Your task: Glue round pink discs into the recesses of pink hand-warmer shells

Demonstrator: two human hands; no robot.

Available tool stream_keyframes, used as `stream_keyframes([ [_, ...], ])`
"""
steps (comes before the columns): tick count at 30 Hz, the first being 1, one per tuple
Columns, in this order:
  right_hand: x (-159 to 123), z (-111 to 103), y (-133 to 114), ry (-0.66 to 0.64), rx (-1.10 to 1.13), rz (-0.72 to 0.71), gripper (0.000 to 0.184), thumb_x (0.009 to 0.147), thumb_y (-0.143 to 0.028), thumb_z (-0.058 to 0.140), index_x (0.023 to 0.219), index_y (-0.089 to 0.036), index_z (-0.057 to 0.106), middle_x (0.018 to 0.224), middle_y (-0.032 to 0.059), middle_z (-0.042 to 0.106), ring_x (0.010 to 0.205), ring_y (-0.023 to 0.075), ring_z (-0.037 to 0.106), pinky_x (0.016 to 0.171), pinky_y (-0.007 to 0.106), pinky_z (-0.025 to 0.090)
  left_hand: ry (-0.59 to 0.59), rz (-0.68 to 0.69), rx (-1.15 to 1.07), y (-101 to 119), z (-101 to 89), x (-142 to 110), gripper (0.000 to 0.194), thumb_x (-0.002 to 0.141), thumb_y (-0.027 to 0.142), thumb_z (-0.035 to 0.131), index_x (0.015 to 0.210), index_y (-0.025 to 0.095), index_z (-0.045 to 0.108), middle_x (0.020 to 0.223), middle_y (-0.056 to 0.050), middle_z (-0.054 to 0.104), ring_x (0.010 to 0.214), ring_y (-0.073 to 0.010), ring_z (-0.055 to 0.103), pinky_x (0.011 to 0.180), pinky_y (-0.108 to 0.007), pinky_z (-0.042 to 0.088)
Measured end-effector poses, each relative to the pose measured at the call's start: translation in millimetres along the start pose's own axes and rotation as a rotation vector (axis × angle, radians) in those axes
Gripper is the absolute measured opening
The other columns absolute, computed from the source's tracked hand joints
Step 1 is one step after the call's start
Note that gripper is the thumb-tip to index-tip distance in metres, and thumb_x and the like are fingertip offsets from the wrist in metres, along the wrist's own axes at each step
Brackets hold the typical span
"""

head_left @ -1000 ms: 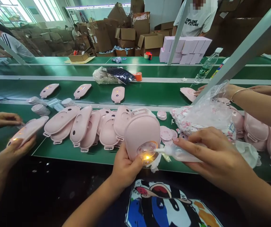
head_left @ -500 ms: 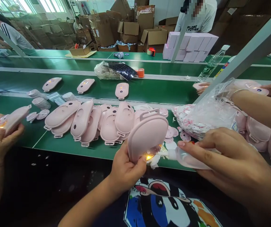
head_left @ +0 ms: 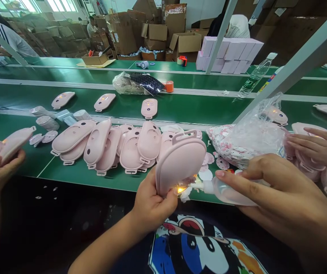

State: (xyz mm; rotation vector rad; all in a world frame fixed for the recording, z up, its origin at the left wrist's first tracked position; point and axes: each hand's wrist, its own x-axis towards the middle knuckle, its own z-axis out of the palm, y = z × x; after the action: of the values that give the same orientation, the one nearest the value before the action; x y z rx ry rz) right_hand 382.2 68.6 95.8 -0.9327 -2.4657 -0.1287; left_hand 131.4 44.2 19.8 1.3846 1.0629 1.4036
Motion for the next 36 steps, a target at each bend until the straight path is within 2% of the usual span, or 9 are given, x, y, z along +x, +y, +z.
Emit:
stream_keyframes([
  [6, -1.5, 1.9, 0.2, 0.002, 0.006, -0.003, 0.037, 0.093, -0.018, 0.057, 0.128, -0.028, 0.057, 0.09, 0.0052, 0.049, 0.084, 0.0147, 0.046, 0.077, 0.032, 0.038, -0.041, 0.042, 0.037, 1.5, 0.1, -0.3, 0.047, 0.086, 0.008, 0.058, 0.127, 0.031, 0.059, 0.114, -0.002, 0.07, 0.101, -0.0182, 0.068, 0.089, -0.028, 0.053],
  [10, -4.6, 3.1, 0.9, -0.012, 0.01, 0.01, 0.037, 0.092, -0.018, 0.057, 0.127, -0.029, 0.058, 0.09, 0.0049, 0.05, 0.081, 0.0141, 0.046, 0.074, 0.03, 0.038, -0.045, 0.027, 0.039, 4.5, 0.7, 1.0, 0.043, 0.083, 0.006, 0.059, 0.121, 0.027, 0.063, 0.11, -0.004, 0.071, 0.097, -0.0208, 0.069, 0.088, -0.031, 0.054],
  [21, -9.2, 5.0, 5.1, -0.016, 0.013, 0.027, 0.033, 0.093, -0.02, 0.057, 0.125, -0.029, 0.059, 0.09, 0.0052, 0.051, 0.084, 0.0158, 0.047, 0.081, 0.033, 0.04, 0.042, -0.015, -0.057, 10.9, 4.5, 4.5, 0.051, 0.072, 0.002, 0.067, 0.119, 0.022, 0.068, 0.105, -0.006, 0.073, 0.093, -0.0227, 0.069, 0.087, -0.031, 0.055],
  [25, -9.6, 5.6, 4.0, -0.003, 0.028, 0.06, 0.035, 0.092, -0.018, 0.059, 0.125, -0.031, 0.059, 0.09, 0.0041, 0.049, 0.085, 0.0144, 0.047, 0.081, 0.032, 0.04, 0.026, -0.07, -0.088, 11.3, 6.1, 6.4, 0.042, 0.075, 0.008, 0.067, 0.116, 0.019, 0.067, 0.106, -0.009, 0.073, 0.094, -0.0244, 0.07, 0.086, -0.033, 0.056],
  [28, -9.3, 5.5, 3.9, 0.0, 0.056, 0.047, 0.039, 0.091, -0.017, 0.061, 0.127, -0.028, 0.057, 0.091, 0.0043, 0.049, 0.085, 0.0138, 0.046, 0.078, 0.031, 0.039, 0.049, -0.131, -0.155, 10.7, 9.0, 8.9, 0.034, 0.076, 0.015, 0.07, 0.111, 0.017, 0.066, 0.102, -0.011, 0.073, 0.089, -0.0251, 0.071, 0.079, -0.034, 0.058],
  [31, -8.3, 7.5, 5.0, 0.012, 0.059, 0.045, 0.039, 0.09, -0.016, 0.063, 0.127, -0.027, 0.058, 0.09, 0.004, 0.049, 0.085, 0.013, 0.045, 0.076, 0.03, 0.038, 0.067, -0.177, -0.277, 7.0, 11.1, 10.9, 0.031, 0.077, 0.018, 0.073, 0.106, 0.018, 0.064, 0.098, -0.009, 0.074, 0.084, -0.0214, 0.071, 0.072, -0.028, 0.059],
  [36, -4.6, 12.9, 7.0, 0.009, 0.027, 0.043, 0.035, 0.091, -0.017, 0.061, 0.125, -0.026, 0.059, 0.091, 0.0042, 0.05, 0.085, 0.0131, 0.045, 0.076, 0.03, 0.038, 0.068, -0.234, -0.394, -2.8, 9.9, 11.7, 0.03, 0.082, 0.021, 0.071, 0.11, 0.02, 0.06, 0.103, -0.006, 0.073, 0.09, -0.0169, 0.07, 0.077, -0.023, 0.058],
])
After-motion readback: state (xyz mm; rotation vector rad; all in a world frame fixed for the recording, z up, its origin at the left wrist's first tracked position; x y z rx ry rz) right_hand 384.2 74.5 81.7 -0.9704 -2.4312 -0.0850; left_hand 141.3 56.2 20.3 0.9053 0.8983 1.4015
